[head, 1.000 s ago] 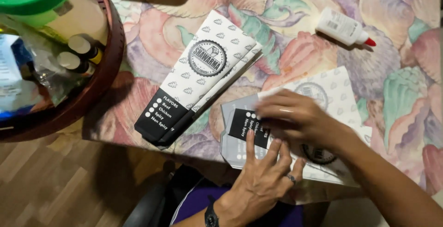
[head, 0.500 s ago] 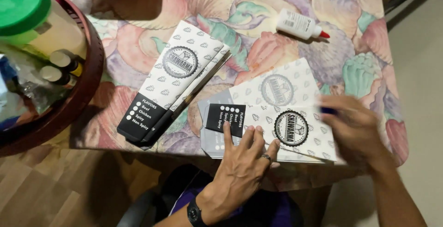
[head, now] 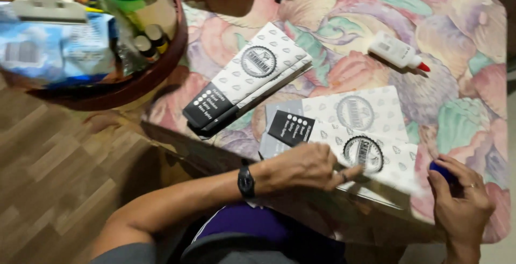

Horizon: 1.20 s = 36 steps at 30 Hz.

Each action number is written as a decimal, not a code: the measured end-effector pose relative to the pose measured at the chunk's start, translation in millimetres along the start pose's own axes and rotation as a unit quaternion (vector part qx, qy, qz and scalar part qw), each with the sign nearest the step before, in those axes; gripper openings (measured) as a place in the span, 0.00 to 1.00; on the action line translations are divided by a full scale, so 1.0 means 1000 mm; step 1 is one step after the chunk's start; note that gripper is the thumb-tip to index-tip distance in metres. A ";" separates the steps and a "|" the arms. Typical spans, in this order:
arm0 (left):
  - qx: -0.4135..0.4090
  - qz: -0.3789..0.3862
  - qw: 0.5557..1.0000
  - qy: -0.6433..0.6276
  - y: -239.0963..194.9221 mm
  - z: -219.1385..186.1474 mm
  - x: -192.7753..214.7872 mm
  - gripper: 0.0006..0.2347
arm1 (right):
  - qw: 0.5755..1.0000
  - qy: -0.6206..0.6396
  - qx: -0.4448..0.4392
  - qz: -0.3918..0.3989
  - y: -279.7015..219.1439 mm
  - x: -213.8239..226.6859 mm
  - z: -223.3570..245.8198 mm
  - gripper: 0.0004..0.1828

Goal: Folding and sealing paper shawarma packaging sleeves on a table.

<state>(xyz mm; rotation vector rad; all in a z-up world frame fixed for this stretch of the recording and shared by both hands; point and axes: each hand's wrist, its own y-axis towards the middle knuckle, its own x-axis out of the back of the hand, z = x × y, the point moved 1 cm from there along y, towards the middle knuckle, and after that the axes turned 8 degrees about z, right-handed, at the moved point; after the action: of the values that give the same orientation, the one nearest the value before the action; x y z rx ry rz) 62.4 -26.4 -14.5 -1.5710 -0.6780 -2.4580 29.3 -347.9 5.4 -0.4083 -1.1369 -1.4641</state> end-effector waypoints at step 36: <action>0.473 0.167 0.809 -0.306 -0.133 0.152 0.024 0.29 | 0.988 -0.066 0.129 0.058 0.003 0.010 0.083 0.19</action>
<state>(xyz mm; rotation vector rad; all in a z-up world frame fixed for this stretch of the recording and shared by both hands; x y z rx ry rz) 129.6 162.6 21.4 -1.7316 -1.2921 -0.9812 0.9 -285.9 53.6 -0.3858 -1.3673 -1.1843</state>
